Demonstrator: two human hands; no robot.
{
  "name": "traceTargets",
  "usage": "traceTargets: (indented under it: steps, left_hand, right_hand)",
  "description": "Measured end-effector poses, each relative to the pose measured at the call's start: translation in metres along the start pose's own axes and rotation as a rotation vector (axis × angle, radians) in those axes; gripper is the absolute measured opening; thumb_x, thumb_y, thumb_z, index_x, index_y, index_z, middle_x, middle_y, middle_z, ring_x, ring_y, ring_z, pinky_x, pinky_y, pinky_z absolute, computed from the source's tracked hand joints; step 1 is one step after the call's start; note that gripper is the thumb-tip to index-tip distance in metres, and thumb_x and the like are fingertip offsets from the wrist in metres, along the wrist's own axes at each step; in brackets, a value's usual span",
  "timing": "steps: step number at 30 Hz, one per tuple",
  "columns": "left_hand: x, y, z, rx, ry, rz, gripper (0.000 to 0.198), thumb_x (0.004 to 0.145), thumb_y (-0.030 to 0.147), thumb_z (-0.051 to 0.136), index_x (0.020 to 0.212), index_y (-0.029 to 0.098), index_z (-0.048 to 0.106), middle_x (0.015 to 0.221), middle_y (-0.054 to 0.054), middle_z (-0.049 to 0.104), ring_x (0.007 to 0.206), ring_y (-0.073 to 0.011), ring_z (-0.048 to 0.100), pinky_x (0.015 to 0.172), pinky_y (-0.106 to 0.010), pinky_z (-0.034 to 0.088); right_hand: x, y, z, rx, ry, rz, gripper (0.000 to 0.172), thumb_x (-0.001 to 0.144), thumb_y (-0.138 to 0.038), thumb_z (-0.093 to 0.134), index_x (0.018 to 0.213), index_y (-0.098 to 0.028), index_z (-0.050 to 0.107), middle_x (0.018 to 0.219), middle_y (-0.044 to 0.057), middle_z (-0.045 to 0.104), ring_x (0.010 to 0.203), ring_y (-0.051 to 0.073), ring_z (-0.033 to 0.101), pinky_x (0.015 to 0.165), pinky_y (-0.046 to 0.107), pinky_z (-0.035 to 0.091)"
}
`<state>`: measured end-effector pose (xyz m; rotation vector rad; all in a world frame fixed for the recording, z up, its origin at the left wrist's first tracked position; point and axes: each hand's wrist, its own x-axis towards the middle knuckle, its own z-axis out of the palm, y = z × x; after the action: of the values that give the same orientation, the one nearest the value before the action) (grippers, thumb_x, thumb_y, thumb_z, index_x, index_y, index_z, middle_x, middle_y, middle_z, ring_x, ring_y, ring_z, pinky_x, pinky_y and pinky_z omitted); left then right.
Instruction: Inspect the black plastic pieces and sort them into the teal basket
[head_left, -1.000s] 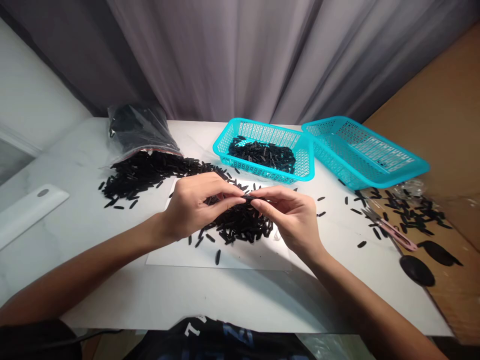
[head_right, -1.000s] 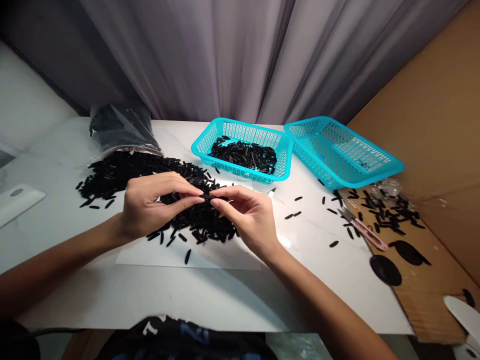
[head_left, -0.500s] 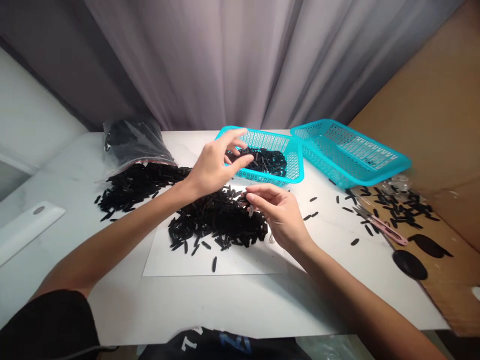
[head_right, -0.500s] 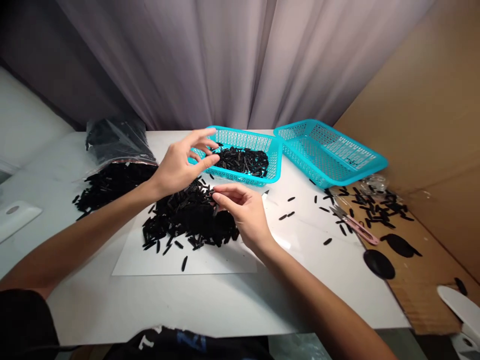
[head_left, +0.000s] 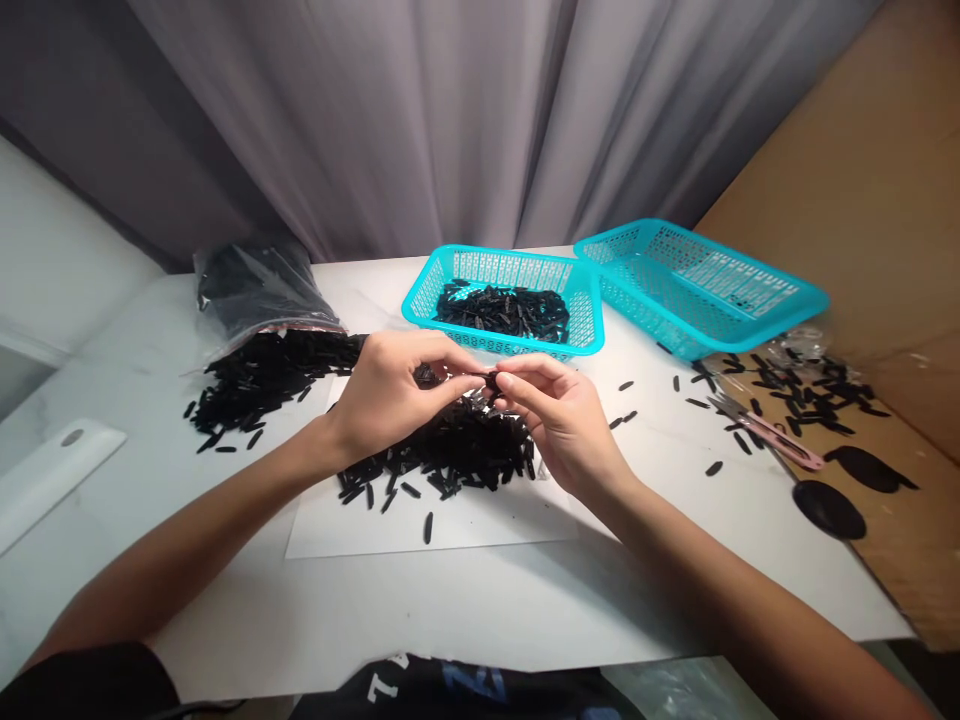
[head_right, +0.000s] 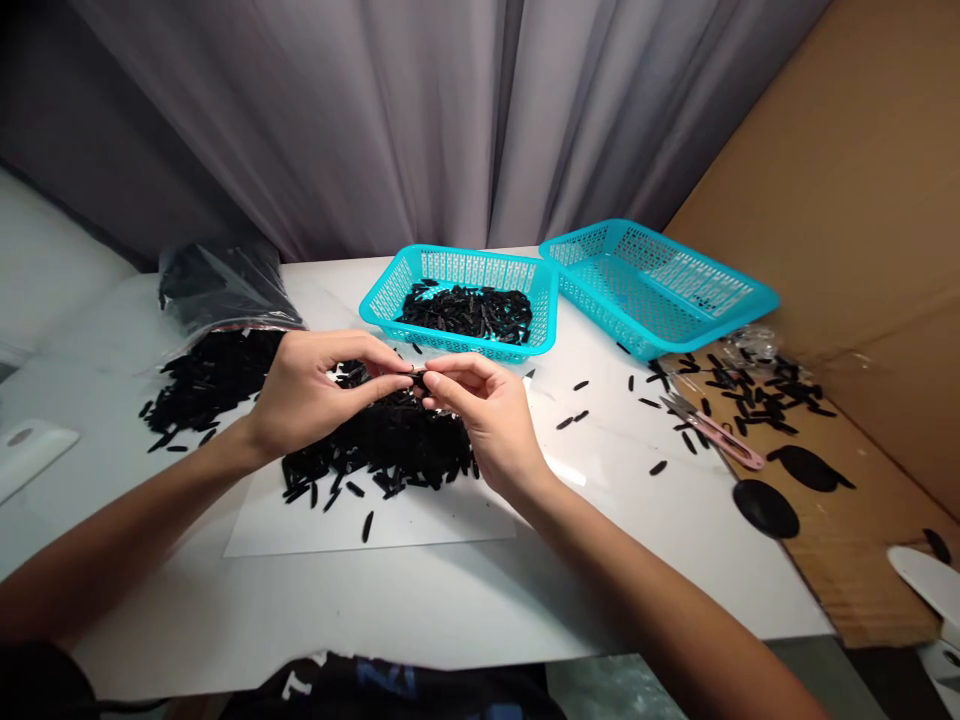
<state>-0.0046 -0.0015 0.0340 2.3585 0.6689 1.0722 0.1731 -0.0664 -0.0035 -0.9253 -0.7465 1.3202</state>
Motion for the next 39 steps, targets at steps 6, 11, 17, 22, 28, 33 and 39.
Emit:
traceTargets:
  steps: [6,11,17,22,28,33,39]
  left_hand:
    - [-0.0060,-0.0003,-0.0023,-0.042,0.046,-0.015,0.005,0.080,0.015,0.079,0.084,0.017,0.077,0.079,-0.002,0.078,0.068,-0.0125,0.071,0.064,-0.022,0.058]
    - [-0.0074,-0.0007,-0.0016,-0.118,0.063,0.014,0.006,0.080,0.017,0.080,0.082,0.016,0.075,0.080,-0.004,0.078,0.072,-0.0147,0.074,0.067,-0.025,0.061]
    - [-0.0088,-0.0011,-0.0014,-0.129,0.061,0.045,0.008,0.081,0.021,0.080,0.082,0.016,0.073,0.080,-0.003,0.078,0.072,-0.0145,0.074,0.067,-0.025,0.062]
    - [-0.0088,-0.0018,-0.0035,-0.088,0.050,0.091,0.010,0.081,0.022,0.081,0.082,0.016,0.072,0.079,-0.003,0.077,0.071,-0.0142,0.073,0.067,-0.025,0.060]
    - [-0.0082,-0.0024,-0.0070,0.010,0.061,0.195,0.009,0.081,0.024,0.081,0.082,0.021,0.072,0.079,-0.002,0.078,0.072,-0.0157,0.072,0.069,-0.030,0.058]
    - [-0.0085,-0.0019,-0.0092,0.050,0.063,0.212,0.009,0.081,0.027,0.081,0.082,0.023,0.073,0.079,-0.001,0.078,0.072,-0.0164,0.072,0.070,-0.030,0.058]
    - [-0.0089,-0.0019,-0.0097,0.091,0.059,0.246,0.007,0.084,0.029,0.078,0.083,0.024,0.073,0.080,0.000,0.078,0.072,-0.0165,0.073,0.072,-0.031,0.058]
  right_hand:
    - [0.0006,-0.0006,-0.0006,-0.024,-0.040,0.021,0.020,0.067,-0.027,0.090,0.082,-0.021,0.078,0.082,0.000,0.075,0.074,0.013,0.068,0.069,0.026,0.056]
    - [-0.0012,-0.0020,0.0006,-0.038,-0.087,0.044,0.019,0.070,-0.026,0.088,0.086,-0.022,0.078,0.084,0.000,0.076,0.073,0.012,0.068,0.067,0.026,0.056]
    - [-0.0018,-0.0051,-0.0011,-0.043,-0.127,0.061,0.019,0.071,-0.027,0.087,0.088,-0.022,0.079,0.084,0.002,0.077,0.074,0.014,0.070,0.063,0.025,0.056]
    - [-0.0021,-0.0085,-0.0008,-0.056,-0.149,0.046,0.016,0.072,-0.026,0.086,0.086,-0.022,0.080,0.082,0.001,0.078,0.069,0.013,0.070,0.061,0.024,0.055]
    - [-0.0037,-0.0080,-0.0022,-0.081,-0.170,0.004,0.013,0.076,-0.024,0.084,0.088,-0.023,0.080,0.080,0.000,0.077,0.071,0.014,0.071,0.062,0.024,0.056]
    - [-0.0050,-0.0068,-0.0017,-0.113,-0.176,-0.021,0.013,0.076,-0.026,0.084,0.088,-0.024,0.079,0.079,0.000,0.077,0.070,0.015,0.071,0.061,0.026,0.056]
    - [-0.0056,-0.0083,-0.0007,-0.122,-0.157,-0.044,0.012,0.075,-0.025,0.084,0.086,-0.025,0.079,0.080,0.000,0.077,0.069,0.015,0.070,0.060,0.026,0.056]
